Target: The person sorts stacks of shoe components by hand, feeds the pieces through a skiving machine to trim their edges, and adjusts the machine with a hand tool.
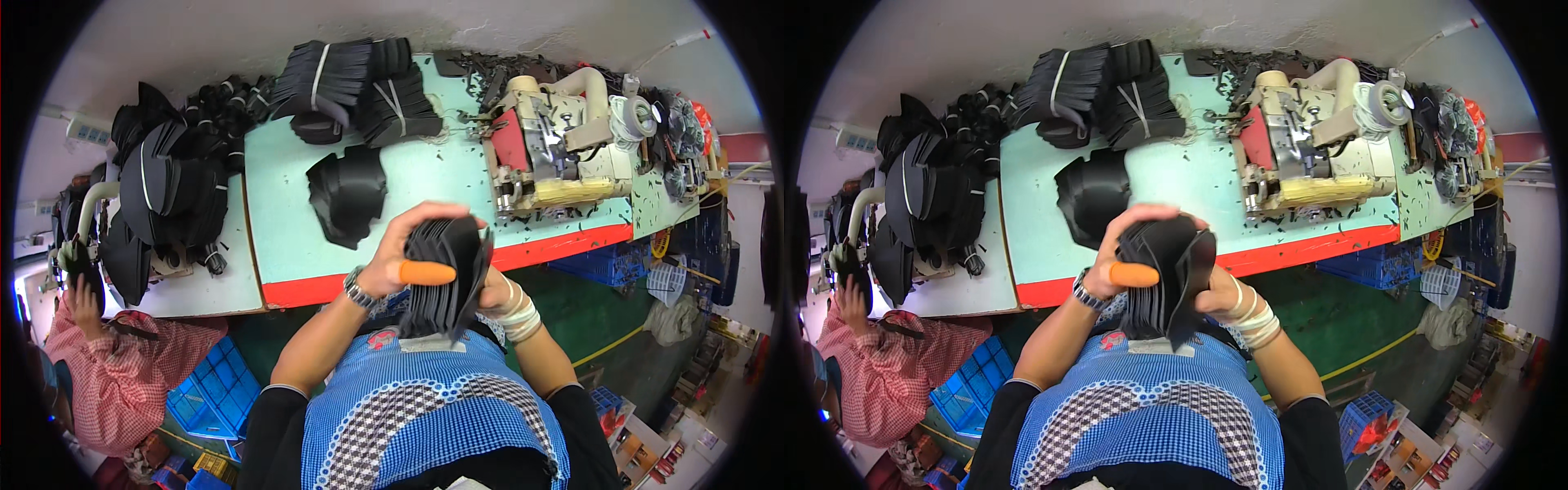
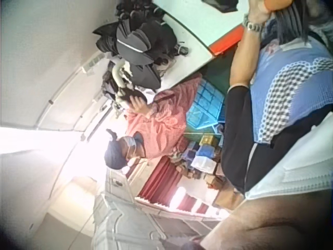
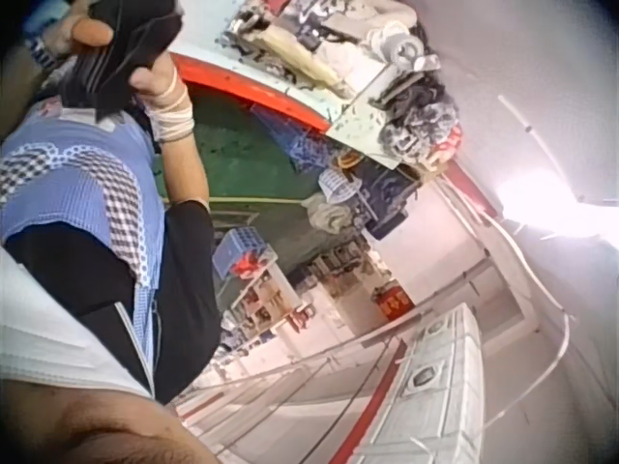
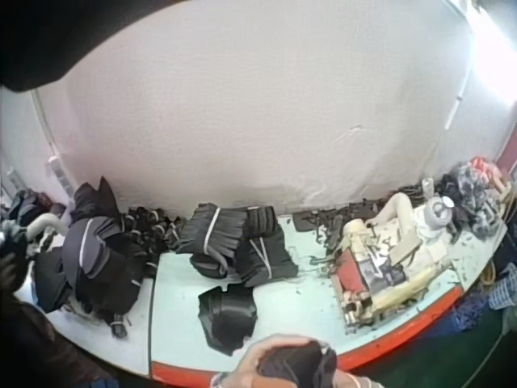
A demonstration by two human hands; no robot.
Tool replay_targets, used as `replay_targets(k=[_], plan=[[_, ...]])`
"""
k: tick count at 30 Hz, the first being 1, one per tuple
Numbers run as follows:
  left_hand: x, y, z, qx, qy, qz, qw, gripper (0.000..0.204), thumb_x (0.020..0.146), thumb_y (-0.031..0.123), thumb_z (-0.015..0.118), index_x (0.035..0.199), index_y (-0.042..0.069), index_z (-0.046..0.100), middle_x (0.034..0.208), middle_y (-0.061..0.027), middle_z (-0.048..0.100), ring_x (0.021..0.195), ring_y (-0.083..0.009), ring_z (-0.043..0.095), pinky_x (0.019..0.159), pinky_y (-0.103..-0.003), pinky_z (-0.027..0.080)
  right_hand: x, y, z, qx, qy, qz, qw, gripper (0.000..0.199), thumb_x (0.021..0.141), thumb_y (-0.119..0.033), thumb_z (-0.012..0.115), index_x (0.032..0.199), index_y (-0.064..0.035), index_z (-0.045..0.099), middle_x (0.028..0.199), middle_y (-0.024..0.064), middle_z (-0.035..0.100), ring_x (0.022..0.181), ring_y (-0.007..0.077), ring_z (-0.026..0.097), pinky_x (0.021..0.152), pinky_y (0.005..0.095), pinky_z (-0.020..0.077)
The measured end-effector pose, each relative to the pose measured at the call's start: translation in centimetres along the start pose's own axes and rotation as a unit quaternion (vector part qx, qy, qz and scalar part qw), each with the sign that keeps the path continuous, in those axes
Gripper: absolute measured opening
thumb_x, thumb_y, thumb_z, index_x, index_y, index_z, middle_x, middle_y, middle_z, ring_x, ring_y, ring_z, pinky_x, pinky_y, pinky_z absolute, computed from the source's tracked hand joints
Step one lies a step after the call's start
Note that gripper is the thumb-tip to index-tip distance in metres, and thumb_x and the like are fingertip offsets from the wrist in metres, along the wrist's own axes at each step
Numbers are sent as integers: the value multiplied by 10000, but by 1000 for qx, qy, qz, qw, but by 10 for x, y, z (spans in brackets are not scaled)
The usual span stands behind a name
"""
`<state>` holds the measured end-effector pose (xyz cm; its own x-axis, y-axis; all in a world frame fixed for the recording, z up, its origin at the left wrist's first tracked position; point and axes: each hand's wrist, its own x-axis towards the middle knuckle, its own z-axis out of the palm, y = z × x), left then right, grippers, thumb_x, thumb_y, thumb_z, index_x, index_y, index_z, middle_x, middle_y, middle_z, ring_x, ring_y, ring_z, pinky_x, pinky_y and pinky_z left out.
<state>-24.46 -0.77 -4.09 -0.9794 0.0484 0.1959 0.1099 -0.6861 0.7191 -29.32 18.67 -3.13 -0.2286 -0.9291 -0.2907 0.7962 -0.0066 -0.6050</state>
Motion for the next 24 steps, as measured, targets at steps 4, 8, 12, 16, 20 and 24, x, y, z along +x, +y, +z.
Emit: replay_targets(k=[4,8,12,16,20,24], plan=[[32,-21,47,49,8,-6,999,702,665,298,876,1262,20,632,1380,-221,509,1252,-328,535,1071,-432,394,-45,-38,-17,30,21,-4,999,1018,774,-553,742,1469,30,279,1425,157,454,1280,242,499,1072,370,400],[66,-48,63,99,-1,-22,995,646,665,263,845,1233,19,656,1375,-228,532,1304,-337,496,1086,-433,377,-84,-81,-49,35,-6,37,999,834,830,-418,711,1428,40,353,1343,142,523,1243,229,526,1046,363,420],[100,-68,86,101,-23,0,995,591,681,267,821,1208,41,678,1335,-237,568,1262,-339,538,1063,-452,401,-100,-112,-83,12,-58,86,995,765,826,-346,711,1400,50,396,1292,152,560,1209,232,546,1033,352,423],[124,-73,118,87,20,-28,996,538,673,247,833,1159,55,709,1269,-244,613,1212,-353,578,1038,-454,423,-105,-132,-103,20,-94,99,990,753,853,-365,695,1399,60,396,1312,157,537,1222,233,525,1045,349,404],[132,-87,110,139,-4,2,990,649,678,403,822,1213,67,677,1267,-311,576,1150,-410,596,975,-497,466,-120,-141,-112,38,-113,92,989,760,885,-386,663,1426,55,361,1360,165,497,1261,231,487,1060,351,386],[156,-88,117,199,29,0,980,508,815,471,734,1149,93,673,1269,-341,538,1132,-485,577,911,-561,519,-114,-140,-122,48,-51,75,995,817,871,-434,667,1443,43,329,1381,157,480,1285,232,472,1079,361,373]])
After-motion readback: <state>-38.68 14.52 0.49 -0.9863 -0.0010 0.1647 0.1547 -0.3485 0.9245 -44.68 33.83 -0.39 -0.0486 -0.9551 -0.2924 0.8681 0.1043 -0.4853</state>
